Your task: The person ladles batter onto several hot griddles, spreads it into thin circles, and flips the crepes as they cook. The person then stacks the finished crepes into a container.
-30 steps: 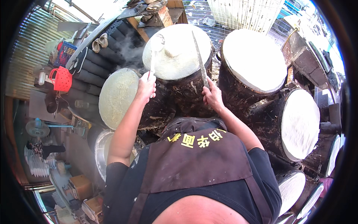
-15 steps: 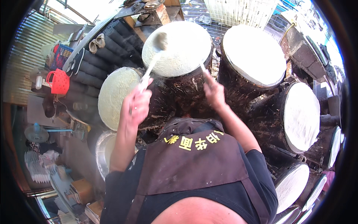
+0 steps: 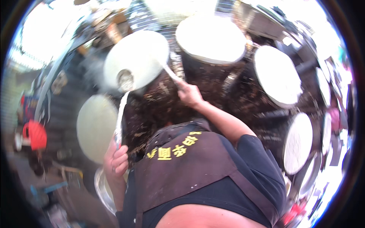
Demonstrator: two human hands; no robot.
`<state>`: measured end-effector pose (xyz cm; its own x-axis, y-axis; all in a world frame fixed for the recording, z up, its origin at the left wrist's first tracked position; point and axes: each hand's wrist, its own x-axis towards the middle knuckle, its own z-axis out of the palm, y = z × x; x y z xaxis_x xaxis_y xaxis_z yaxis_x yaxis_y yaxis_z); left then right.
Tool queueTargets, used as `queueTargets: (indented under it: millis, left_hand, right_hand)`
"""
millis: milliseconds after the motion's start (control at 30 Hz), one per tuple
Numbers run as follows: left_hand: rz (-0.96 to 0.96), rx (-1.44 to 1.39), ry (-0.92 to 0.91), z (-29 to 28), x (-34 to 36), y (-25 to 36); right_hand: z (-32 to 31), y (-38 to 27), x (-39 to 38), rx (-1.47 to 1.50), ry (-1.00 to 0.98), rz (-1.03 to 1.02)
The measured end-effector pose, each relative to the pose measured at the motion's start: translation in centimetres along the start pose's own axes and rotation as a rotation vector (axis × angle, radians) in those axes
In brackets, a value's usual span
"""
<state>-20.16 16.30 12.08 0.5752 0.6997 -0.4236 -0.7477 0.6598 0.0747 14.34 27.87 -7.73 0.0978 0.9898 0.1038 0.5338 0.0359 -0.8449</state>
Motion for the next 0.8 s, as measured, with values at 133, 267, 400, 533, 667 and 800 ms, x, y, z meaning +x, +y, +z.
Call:
queueTargets:
  millis: [133,267,400,533,667,800]
  left_hand:
    - [-0.116,-0.010,0.004,-0.5,2.4,0.6]
    - [-0.305,0.084,-0.042,-3.3,5.7,2.6]
    - [-0.305,0.265,0.058,-3.1,8.2,1.0]
    - [-0.213,0.544,0.203,-1.8,9.2,-1.3]
    - [-0.151,0.710,0.307,-0.5,9.9,-3.2]
    - [-0.119,0.526,0.222,-0.2,8.1,-3.1]
  right_hand:
    - [-2.7,-7.1,-2.9,0.099,-0.004,-0.163]
    - [-2.3,-11.1,-4.3,-0.031,-0.149,-0.421]
    - [-1.9,-16.4,-6.4,-0.211,-0.470,-0.555]
    - [-1.0,-17.7,-7.3,-0.226,-0.439,-0.682]
    - [-3.5,-18.0,-7.3,-0.297,-0.313,-0.800]
    - [-11.9,-24.5,-7.1,0.074,-0.249,-1.003]
